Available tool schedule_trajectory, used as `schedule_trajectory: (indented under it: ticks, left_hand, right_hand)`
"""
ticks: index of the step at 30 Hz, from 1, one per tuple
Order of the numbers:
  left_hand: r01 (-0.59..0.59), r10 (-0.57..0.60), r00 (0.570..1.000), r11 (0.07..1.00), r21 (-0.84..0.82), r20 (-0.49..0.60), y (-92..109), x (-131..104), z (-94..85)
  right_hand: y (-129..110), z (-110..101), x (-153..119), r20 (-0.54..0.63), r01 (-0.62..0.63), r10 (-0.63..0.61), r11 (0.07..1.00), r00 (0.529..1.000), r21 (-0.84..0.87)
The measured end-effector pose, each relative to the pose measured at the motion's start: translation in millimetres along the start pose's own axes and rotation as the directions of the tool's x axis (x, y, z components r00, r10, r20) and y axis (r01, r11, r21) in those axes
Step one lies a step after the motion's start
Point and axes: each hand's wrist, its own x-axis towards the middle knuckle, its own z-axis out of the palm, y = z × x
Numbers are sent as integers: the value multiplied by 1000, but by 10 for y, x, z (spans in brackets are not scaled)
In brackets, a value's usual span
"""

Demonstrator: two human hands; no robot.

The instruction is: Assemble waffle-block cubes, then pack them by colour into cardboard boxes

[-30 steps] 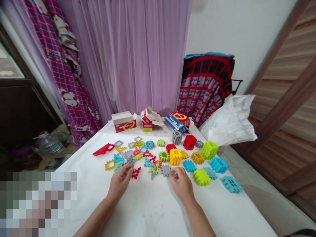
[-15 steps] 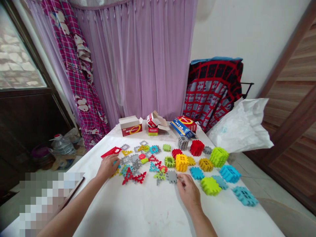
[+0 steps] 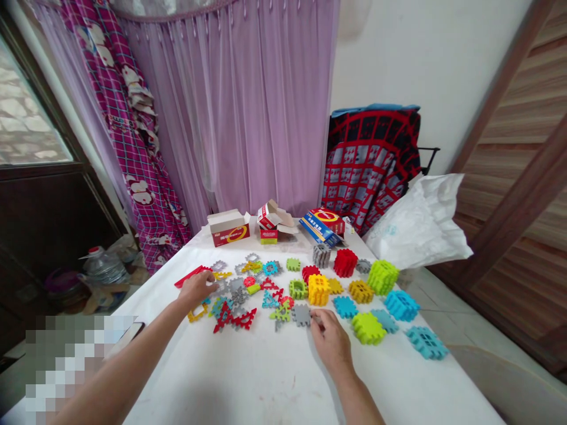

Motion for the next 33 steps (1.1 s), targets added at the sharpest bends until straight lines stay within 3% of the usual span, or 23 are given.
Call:
schedule_trajectory:
  ticks: [4,7,9,11,15,20,23,25,26,28,30,31,33]
  left_hand:
    - [-138,118,984,979,-148,-136,194,-134,-73]
    - [-303,243,936,925,-230,-254,450,-364,-18]
    - [-421,341,891,868,-263,-299,639,-561,69]
    - [-534,437,832,797,-282,-340,815,-751,177]
    - [-725,593,679,636,-266,-434,1066,-972,391]
    - [-750,642,655,617,-239,-398,1199,-999,565]
    - [-765,651,638,593,-249,-411,1250,-1020,623]
    - [-746,611,662,594,-302,-433,1284,-1047,663]
    - [-715,567,696,604,-351,-441,1301,-1060,685]
    - [-592,427,805,625,-509,-411,1331,-1080,730]
    - [-387,271,922,601,-699,-277,1361,-1092,761]
    - [-274,212,960,574,-772,-183,1376,-1096,765]
    - [-85,153,988,536,-840,-2,1409,-1103,749]
  right_hand:
    - [-76,-34,13,-45,1,1,999,999,46]
    - [-230,-50,13,-97,7,7,991,995,134]
    - [-378,-29,-4,-61,-39,56,964,997,264]
    - [-535,19,-29,77,-145,123,890,989,432]
    - [-753,99,-55,357,-390,193,659,914,643]
    - [-819,19,-27,411,-503,292,460,864,731]
    - [-827,-37,-2,409,-514,319,421,855,747]
    - [-825,-53,14,379,-498,335,432,863,752]
    - [-820,-56,20,359,-487,344,440,868,754]
    - [-799,-54,29,320,-462,356,458,878,759]
    - [-764,-42,33,297,-441,346,487,890,754]
    - [-741,-30,32,290,-428,330,507,898,748]
    - [-690,3,29,270,-388,285,554,920,737]
